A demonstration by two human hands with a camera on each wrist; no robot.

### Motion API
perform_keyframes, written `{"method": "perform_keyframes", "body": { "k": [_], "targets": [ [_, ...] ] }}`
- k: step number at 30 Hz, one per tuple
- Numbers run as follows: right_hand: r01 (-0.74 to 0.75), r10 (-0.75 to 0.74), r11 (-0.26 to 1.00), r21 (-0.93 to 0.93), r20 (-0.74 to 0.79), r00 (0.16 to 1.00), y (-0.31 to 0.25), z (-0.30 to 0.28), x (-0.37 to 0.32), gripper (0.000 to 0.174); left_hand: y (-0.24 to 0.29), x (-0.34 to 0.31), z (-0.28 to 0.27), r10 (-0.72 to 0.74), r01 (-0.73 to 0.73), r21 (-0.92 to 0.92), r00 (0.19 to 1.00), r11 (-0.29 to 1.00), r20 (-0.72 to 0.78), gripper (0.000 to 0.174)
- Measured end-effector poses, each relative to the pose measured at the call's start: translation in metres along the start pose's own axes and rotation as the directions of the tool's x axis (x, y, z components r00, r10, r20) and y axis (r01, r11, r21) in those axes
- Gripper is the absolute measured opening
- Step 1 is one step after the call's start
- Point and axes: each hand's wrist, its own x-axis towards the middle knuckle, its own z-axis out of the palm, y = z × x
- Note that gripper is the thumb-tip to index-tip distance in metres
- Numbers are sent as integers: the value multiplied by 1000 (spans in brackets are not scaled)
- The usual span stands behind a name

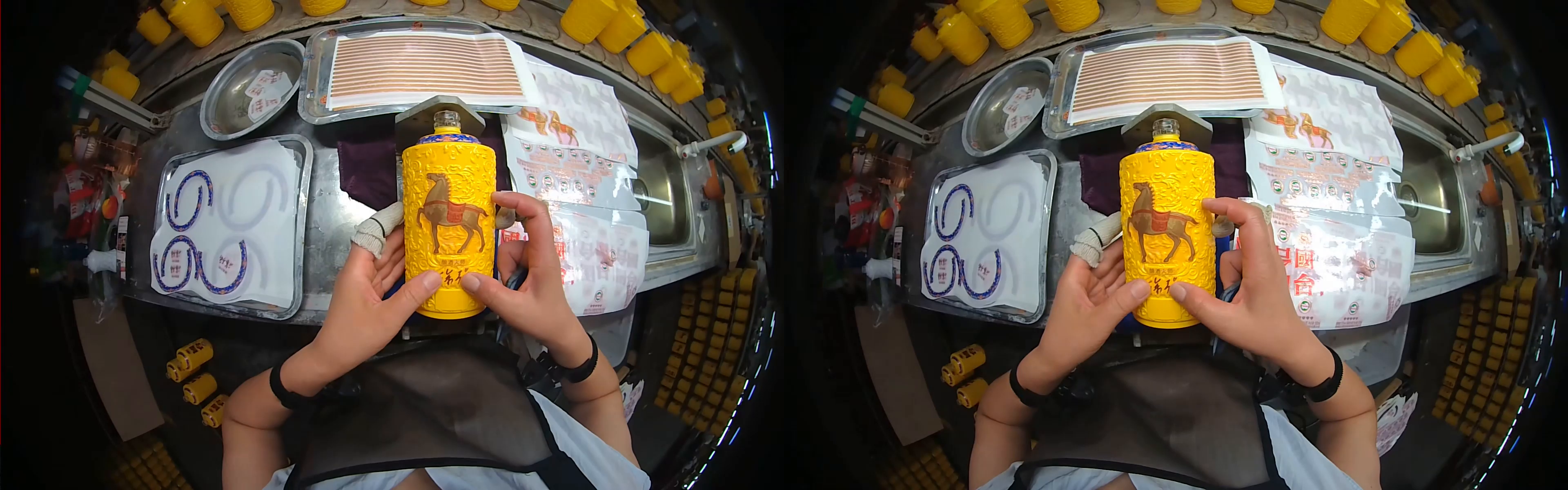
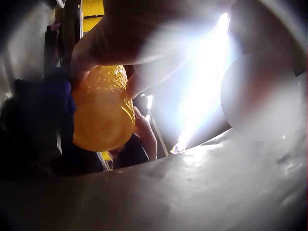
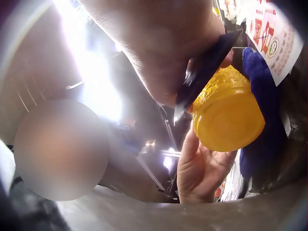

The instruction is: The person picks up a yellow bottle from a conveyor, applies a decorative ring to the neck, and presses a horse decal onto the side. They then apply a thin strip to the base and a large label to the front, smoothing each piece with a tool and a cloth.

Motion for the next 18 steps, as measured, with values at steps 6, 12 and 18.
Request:
{"method": "perform_keyframes", "body": {
  "k": [6, 12, 18],
  "targets": [
    [-1, 0, 1000, 29, 14, 1000, 1, 0, -1, 75, 1, -1, -3, -21, 21, -39, 1000, 999, 0, 72],
    [-66, 56, 971, 230, 48, 997, 6, -3, -1, 65, -2, -1, -8, -24, 25, -88, 1000, 996, 11, 74],
    [-23, 17, 988, 153, 42, 999, 8, -2, -1, 72, -5, -2, -6, 19, -18, -38, 999, 999, 31, 77]
  ]
}}
